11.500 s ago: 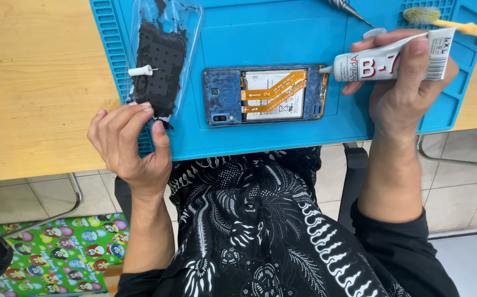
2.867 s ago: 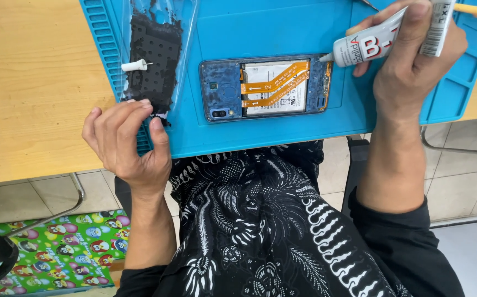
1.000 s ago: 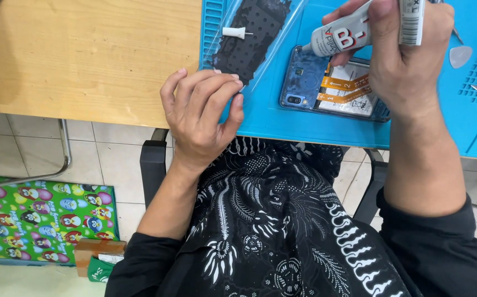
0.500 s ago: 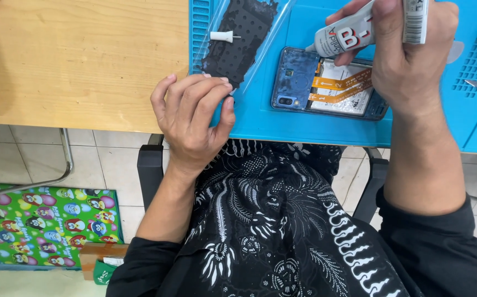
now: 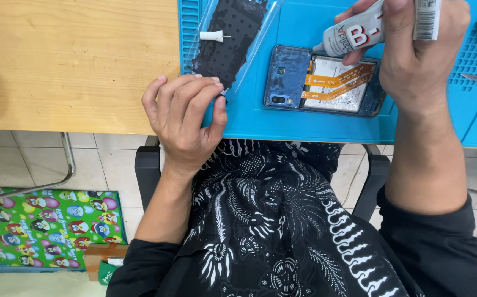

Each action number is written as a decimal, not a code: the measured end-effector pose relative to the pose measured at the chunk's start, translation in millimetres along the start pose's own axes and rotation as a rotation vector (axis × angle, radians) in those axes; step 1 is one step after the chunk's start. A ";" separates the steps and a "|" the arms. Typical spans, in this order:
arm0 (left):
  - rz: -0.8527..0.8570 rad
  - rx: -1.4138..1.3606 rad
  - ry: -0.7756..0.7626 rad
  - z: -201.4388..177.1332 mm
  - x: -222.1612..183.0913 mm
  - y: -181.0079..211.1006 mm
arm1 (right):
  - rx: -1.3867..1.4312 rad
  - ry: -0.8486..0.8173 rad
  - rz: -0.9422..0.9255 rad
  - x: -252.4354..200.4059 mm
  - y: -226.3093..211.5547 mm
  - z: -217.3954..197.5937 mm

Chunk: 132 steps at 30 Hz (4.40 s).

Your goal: Technician unscrewing internal components and applying adhesive to the frame of a smartphone for reassembly.

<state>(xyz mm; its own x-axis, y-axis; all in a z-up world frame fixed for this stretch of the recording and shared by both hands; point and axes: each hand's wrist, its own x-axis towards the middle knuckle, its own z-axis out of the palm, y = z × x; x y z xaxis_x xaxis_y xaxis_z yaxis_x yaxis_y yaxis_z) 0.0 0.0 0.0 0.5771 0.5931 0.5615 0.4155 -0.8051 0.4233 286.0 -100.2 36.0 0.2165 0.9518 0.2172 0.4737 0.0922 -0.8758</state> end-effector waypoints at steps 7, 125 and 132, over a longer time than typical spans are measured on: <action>-0.003 0.000 -0.012 -0.7 0.5 1.1 | -0.035 0.016 0.005 -8.3 7.5 -8.6; 0.096 -0.585 -0.008 35.9 -61.7 80.5 | -0.101 0.082 -0.436 -109.2 -20.3 65.4; 0.116 -0.596 -0.034 39.3 -58.5 84.9 | -0.118 0.096 -0.430 -118.5 -14.6 60.4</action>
<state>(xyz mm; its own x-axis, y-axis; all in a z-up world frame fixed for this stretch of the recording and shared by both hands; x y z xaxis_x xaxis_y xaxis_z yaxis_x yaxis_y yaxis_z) 29.2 -103.5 -24.8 0.6211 0.4929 0.6093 -0.1112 -0.7141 0.6911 201.8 -196.7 -2.9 0.0540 0.8024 0.5944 0.6306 0.4341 -0.6433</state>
